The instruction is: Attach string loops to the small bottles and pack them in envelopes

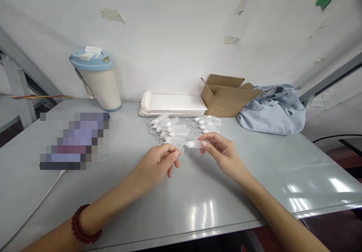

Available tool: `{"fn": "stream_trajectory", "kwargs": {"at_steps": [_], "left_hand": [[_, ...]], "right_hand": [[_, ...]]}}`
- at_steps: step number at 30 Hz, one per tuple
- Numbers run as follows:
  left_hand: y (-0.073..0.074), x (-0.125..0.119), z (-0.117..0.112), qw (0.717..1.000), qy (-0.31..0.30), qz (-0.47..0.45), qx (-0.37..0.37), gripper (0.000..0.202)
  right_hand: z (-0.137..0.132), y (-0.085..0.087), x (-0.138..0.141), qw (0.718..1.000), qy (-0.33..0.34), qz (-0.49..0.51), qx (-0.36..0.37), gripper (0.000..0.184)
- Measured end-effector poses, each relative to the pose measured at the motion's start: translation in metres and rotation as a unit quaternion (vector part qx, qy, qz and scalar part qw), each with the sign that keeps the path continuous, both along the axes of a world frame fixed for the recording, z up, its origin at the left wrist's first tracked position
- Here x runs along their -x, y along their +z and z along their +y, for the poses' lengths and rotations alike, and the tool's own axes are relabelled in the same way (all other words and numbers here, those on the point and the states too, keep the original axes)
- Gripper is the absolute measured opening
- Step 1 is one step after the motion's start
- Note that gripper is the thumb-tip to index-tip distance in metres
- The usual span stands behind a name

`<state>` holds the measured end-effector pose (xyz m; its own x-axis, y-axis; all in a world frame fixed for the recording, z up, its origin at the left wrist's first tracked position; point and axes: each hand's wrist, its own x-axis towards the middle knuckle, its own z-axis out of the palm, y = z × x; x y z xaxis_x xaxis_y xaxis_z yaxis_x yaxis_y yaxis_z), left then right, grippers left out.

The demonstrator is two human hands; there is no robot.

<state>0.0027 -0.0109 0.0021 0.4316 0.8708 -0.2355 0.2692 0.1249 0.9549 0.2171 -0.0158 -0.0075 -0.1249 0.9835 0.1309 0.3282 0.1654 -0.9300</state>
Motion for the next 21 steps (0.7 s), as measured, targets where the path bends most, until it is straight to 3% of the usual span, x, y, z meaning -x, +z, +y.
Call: {"fn": "stream_trajectory", "kwargs": {"at_steps": [6,21], "left_hand": [[0.0065,0.0003,0.0016,0.992,0.057,-0.072,0.081,0.025],[0.0025,0.0013,0.0027,0.992,0.046,-0.082,0.086,0.03]], "right_hand": [[-0.0013,0.0015,0.0033,1.0,0.021,0.006,0.008,0.02],[-0.004,0.0013,0.0072,0.999,0.035,-0.002,0.018,0.02]]}}
